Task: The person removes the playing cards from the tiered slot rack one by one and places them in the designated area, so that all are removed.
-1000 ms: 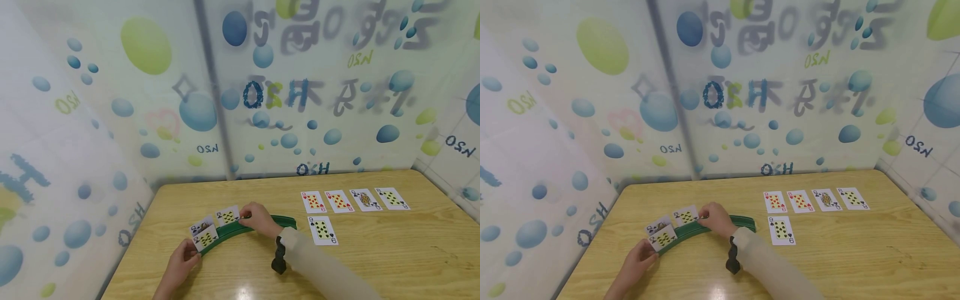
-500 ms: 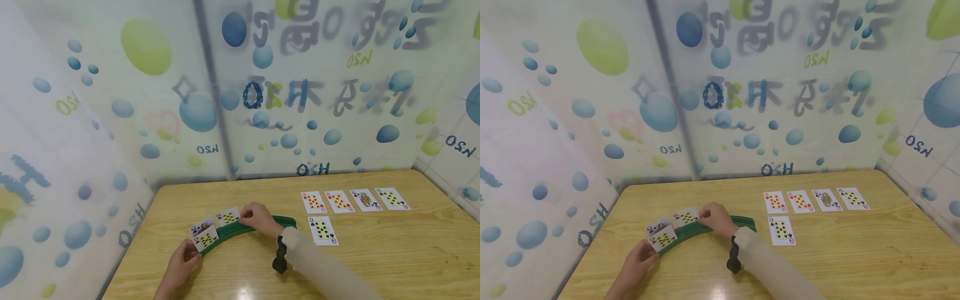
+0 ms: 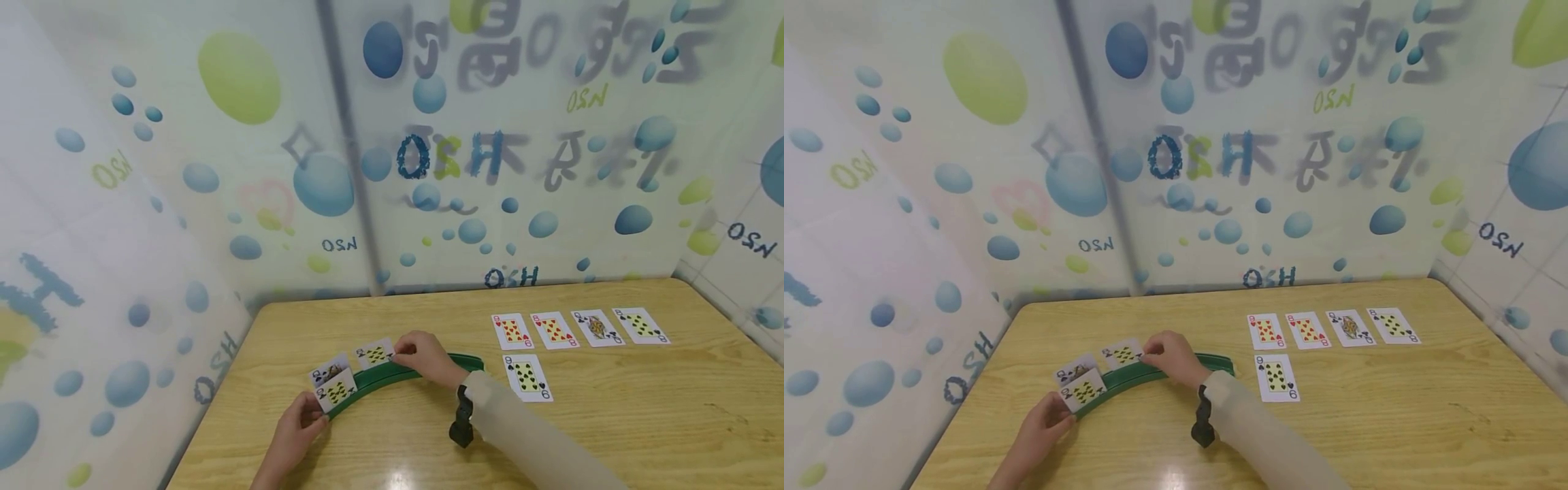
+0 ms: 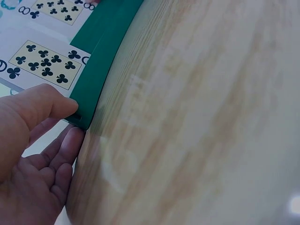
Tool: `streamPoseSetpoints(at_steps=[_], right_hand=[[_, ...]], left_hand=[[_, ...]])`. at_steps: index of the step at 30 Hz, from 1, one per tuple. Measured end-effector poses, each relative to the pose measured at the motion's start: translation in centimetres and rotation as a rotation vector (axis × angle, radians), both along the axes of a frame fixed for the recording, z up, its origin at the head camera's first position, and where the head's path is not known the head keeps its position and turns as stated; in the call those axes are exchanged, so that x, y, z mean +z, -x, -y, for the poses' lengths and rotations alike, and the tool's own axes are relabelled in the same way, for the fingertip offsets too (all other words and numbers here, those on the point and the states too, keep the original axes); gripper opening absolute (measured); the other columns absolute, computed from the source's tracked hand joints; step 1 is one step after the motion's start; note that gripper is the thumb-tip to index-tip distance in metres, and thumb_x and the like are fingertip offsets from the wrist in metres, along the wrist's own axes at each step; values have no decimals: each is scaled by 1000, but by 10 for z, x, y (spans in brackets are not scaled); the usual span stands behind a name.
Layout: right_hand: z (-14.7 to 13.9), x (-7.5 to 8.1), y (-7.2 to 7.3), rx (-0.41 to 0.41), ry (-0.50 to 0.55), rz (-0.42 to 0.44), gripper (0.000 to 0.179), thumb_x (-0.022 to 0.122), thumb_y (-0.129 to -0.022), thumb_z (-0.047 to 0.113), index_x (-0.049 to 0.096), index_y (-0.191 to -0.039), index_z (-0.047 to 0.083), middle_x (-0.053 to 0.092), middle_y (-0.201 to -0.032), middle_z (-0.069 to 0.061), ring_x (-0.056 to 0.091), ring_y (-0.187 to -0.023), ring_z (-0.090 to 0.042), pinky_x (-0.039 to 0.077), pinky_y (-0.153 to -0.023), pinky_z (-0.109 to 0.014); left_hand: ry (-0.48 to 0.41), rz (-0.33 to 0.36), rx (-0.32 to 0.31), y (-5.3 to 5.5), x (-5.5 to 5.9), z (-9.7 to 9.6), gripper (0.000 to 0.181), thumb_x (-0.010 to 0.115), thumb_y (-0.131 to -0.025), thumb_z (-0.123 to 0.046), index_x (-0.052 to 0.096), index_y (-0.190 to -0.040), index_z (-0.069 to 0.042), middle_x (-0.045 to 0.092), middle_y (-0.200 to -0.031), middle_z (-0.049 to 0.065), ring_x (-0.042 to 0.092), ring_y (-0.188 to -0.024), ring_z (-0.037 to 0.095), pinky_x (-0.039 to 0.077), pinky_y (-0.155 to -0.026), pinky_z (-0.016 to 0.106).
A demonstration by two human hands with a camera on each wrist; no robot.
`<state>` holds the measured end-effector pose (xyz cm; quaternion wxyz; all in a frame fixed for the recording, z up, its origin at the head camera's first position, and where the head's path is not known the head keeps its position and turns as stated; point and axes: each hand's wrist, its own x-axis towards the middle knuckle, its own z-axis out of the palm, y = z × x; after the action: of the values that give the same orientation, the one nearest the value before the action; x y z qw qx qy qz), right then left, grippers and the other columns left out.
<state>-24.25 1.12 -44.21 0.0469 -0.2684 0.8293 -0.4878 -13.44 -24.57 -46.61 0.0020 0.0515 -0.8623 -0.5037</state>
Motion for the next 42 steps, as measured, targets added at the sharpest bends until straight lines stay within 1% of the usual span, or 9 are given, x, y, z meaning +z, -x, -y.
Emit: streamPoseSetpoints(at_steps=[10, 15, 22, 26, 31, 36, 42], right_hand=[[-4, 7, -3, 7, -9, 13, 5, 63, -86, 11, 65, -82, 9, 57, -83, 3, 50, -74, -13, 44, -64, -27], [-7, 9, -4, 7, -19, -1, 5, 64, -86, 11, 64, -81, 10, 55, -83, 3, 49, -74, -13, 43, -66, -28], [-13, 12, -4, 11, -22, -32, 5, 63, -86, 12, 64, -82, 10, 58, -85, 3, 52, -77, -11, 45, -70, -29], [-20, 16, -6, 24, -12, -54, 6, 60, -88, 12, 62, -82, 10, 58, -82, 3, 51, -75, -11, 45, -68, -28], [-29, 20, -9, 22, -9, -74, 8, 60, -88, 11, 59, -81, 10, 56, -77, 4, 50, -71, -11, 44, -65, -28], [-38, 22, -10, 0, -10, -82, 7, 61, -87, 12, 61, -81, 10, 56, -75, 5, 50, -70, -11, 44, -65, -27], [-54, 23, -13, 7, 7, -107, 6, 60, -88, 12, 62, -84, 8, 57, -76, 3, 49, -69, -13, 43, -63, -27]], left_hand=[[8, -16, -7, -1, -1, 1, 24, 63, -81, 1, 51, -102, 2, 58, -100, 10, 56, -92, 22, 48, -77, 31], [3, -14, -7, 0, -2, 1, 24, 63, -81, 1, 51, -102, 2, 58, -101, 10, 56, -92, 22, 48, -77, 32], [-13, -16, -8, 0, -2, 1, 24, 62, -81, 2, 51, -103, 2, 57, -102, 11, 55, -93, 22, 48, -78, 31], [-18, -17, -9, 0, -2, 2, 24, 61, -82, 3, 51, -103, 2, 57, -102, 11, 55, -93, 23, 48, -78, 31], [-17, -22, -10, 0, -3, 2, 24, 61, -81, 3, 51, -103, 3, 57, -102, 11, 55, -93, 22, 48, -78, 31], [-13, -19, -3, 0, -3, 2, 24, 61, -81, 2, 51, -104, 2, 58, -102, 10, 55, -94, 22, 47, -79, 32], [-1, -18, -3, 0, -4, 1, 25, 61, -81, 2, 51, -103, 2, 58, -102, 10, 55, -93, 22, 47, -78, 32]])
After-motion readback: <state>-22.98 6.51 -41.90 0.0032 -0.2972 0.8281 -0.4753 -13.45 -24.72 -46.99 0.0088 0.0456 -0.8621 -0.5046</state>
